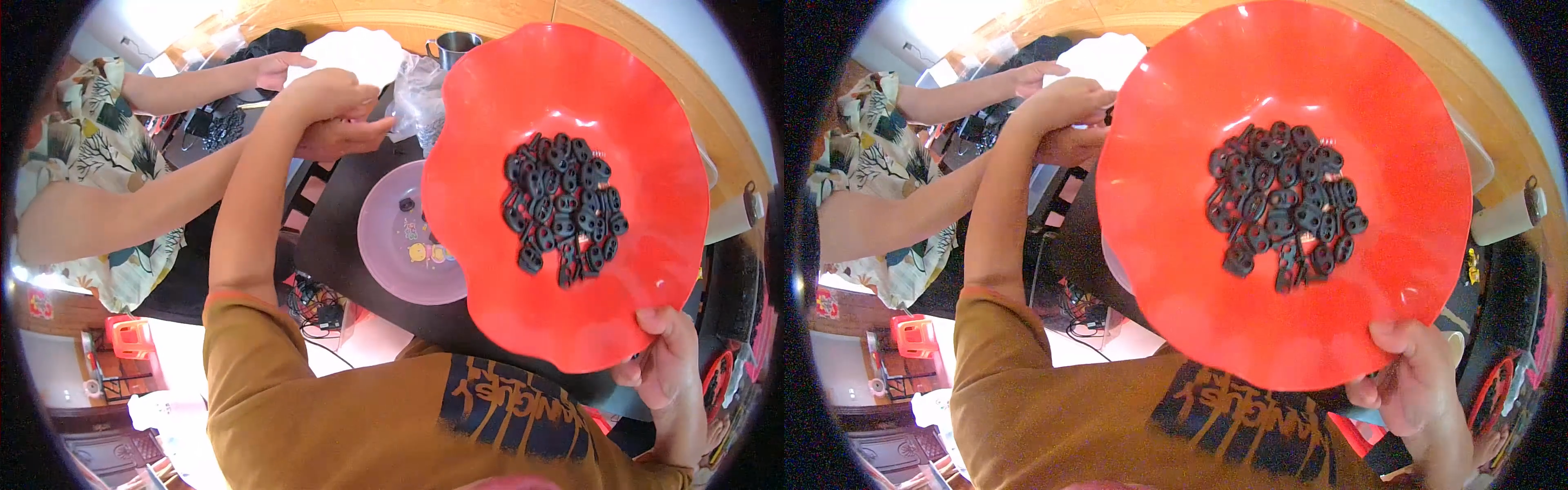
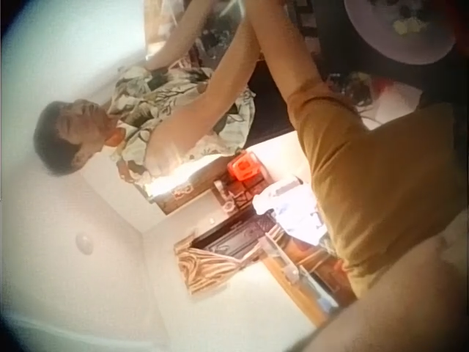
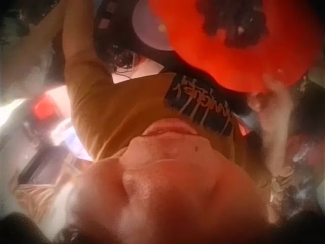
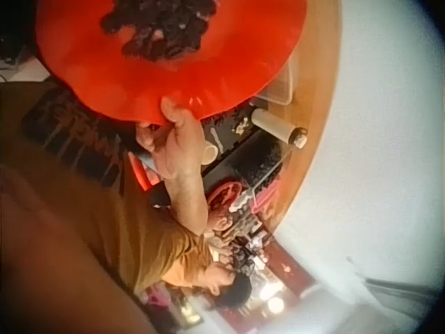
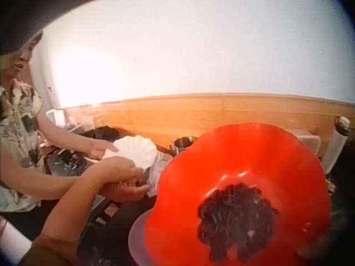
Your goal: The person assembles plastic cord locks by fitting springs into plastic components and connecting the parts together by hand, then sorts components and finished pieces across the table, plates, and containers.
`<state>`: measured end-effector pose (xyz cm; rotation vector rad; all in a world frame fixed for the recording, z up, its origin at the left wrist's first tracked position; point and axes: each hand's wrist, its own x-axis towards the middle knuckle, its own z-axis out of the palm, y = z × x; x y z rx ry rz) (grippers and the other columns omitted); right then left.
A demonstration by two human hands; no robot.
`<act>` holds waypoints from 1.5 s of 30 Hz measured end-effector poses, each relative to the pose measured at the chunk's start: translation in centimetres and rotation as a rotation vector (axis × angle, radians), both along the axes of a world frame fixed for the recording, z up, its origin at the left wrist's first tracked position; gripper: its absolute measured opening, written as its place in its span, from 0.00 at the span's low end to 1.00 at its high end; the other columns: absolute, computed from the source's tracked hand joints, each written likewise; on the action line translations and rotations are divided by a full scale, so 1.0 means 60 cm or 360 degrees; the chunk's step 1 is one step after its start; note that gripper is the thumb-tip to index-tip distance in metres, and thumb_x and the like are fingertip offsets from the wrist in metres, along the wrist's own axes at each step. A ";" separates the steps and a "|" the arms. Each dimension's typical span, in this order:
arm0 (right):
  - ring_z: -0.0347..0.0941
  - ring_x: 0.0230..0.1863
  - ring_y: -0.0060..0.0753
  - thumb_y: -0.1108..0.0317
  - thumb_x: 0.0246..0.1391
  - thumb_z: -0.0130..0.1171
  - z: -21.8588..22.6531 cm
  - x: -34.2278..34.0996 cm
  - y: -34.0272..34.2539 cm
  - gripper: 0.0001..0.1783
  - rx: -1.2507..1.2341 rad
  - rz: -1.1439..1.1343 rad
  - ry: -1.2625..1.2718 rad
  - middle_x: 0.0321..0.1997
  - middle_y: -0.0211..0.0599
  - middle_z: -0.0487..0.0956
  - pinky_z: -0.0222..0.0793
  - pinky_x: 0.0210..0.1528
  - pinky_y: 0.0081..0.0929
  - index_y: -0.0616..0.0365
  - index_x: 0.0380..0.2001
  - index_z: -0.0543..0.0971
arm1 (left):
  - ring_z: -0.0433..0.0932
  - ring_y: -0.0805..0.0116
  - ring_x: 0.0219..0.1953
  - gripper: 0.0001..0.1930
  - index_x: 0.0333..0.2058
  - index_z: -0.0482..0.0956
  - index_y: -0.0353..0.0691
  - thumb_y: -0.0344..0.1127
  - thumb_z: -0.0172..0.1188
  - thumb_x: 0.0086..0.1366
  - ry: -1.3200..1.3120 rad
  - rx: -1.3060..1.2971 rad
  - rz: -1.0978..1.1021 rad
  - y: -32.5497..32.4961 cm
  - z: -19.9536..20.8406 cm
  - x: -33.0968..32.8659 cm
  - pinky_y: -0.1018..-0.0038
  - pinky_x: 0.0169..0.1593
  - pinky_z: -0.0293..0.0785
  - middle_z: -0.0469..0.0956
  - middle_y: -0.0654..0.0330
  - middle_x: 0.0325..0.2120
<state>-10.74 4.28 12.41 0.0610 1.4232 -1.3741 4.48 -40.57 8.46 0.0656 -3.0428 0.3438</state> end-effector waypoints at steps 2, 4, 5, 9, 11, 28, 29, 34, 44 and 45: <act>0.63 0.11 0.28 0.62 0.42 0.50 0.000 0.001 0.015 0.26 -0.0042 -0.0112 -0.0080 0.24 0.37 0.76 0.51 0.10 0.20 0.62 0.47 0.66 | 0.77 0.54 0.33 0.15 0.30 0.76 0.35 0.42 0.48 0.57 -0.0427 0.0479 0.0894 0.010 -0.003 -0.030 0.64 0.38 0.70 0.77 0.49 0.26; 0.62 0.11 0.26 0.60 0.42 0.49 0.002 0.000 0.026 0.26 -0.0039 -0.0075 -0.0010 0.23 0.37 0.76 0.52 0.09 0.18 0.62 0.46 0.67 | 0.77 0.55 0.32 0.14 0.31 0.76 0.35 0.41 0.48 0.58 -0.0251 -0.0240 0.0196 0.039 0.006 -0.014 0.65 0.36 0.70 0.77 0.49 0.25; 0.62 0.10 0.25 0.59 0.42 0.48 0.002 0.002 0.034 0.26 -0.0046 -0.0046 0.0070 0.22 0.36 0.76 0.52 0.08 0.17 0.62 0.45 0.68 | 0.77 0.56 0.31 0.14 0.31 0.76 0.35 0.40 0.49 0.58 0.0191 -0.0074 0.0382 0.067 0.016 -0.020 0.66 0.35 0.70 0.77 0.50 0.25; 0.63 0.10 0.25 0.56 0.42 0.47 -0.030 -0.006 0.090 0.28 -0.0007 -0.0122 0.0072 0.23 0.39 0.76 0.50 0.07 0.16 0.64 0.45 0.67 | 0.76 0.58 0.27 0.12 0.32 0.76 0.36 0.38 0.51 0.57 0.0634 0.1027 0.0594 0.200 0.043 -0.030 0.66 0.34 0.70 0.77 0.53 0.25; 0.64 0.10 0.24 0.59 0.38 0.53 -0.035 -0.009 0.109 0.32 0.0064 -0.0233 -0.0005 0.27 0.40 0.77 0.52 0.06 0.16 0.64 0.48 0.66 | 0.75 0.59 0.25 0.11 0.31 0.76 0.36 0.38 0.52 0.57 0.0700 0.1079 0.0093 0.257 0.039 -0.035 0.69 0.31 0.71 0.76 0.55 0.24; 0.59 0.06 0.25 0.59 0.56 0.44 -0.083 0.005 0.273 0.17 -0.0238 -0.1033 0.0202 0.15 0.35 0.70 0.52 0.05 0.17 0.62 0.41 0.68 | 0.74 0.67 0.23 0.10 0.29 0.77 0.42 0.33 0.61 0.44 0.0997 0.0441 -0.0840 0.443 0.085 -0.089 0.73 0.26 0.68 0.75 0.59 0.24; 0.59 0.06 0.25 0.59 0.56 0.44 -0.087 -0.002 0.282 0.17 -0.0246 -0.1028 0.0201 0.15 0.35 0.70 0.52 0.05 0.17 0.62 0.41 0.68 | 0.74 0.68 0.23 0.11 0.29 0.77 0.42 0.34 0.61 0.43 0.1035 0.0404 -0.0862 0.432 0.090 -0.095 0.74 0.26 0.68 0.75 0.59 0.24; 0.60 0.07 0.27 0.61 0.53 0.46 -0.098 -0.020 0.283 0.23 -0.0366 -0.1031 0.0100 0.29 0.43 0.77 0.53 0.05 0.19 0.64 0.49 0.64 | 0.72 0.68 0.21 0.13 0.29 0.76 0.42 0.34 0.62 0.41 0.1238 0.0217 -0.0967 0.404 0.101 -0.119 0.74 0.24 0.66 0.74 0.60 0.23; 0.65 0.10 0.27 0.60 0.55 0.44 -0.099 -0.032 0.352 0.22 -0.0592 -0.0948 0.0279 0.32 0.43 0.77 0.54 0.05 0.18 0.61 0.50 0.64 | 0.76 0.56 0.32 0.15 0.40 0.74 0.37 0.38 0.54 0.56 0.0614 0.0498 -0.0549 0.362 0.023 -0.292 0.69 0.36 0.71 0.76 0.53 0.28; 0.63 0.09 0.25 0.60 0.55 0.44 -0.089 -0.037 0.338 0.21 -0.0530 -0.1159 0.0286 0.31 0.42 0.76 0.53 0.05 0.18 0.60 0.48 0.65 | 0.76 0.56 0.32 0.18 0.40 0.73 0.35 0.43 0.55 0.56 0.0572 0.0637 -0.0460 0.344 -0.002 -0.332 0.70 0.36 0.71 0.76 0.52 0.28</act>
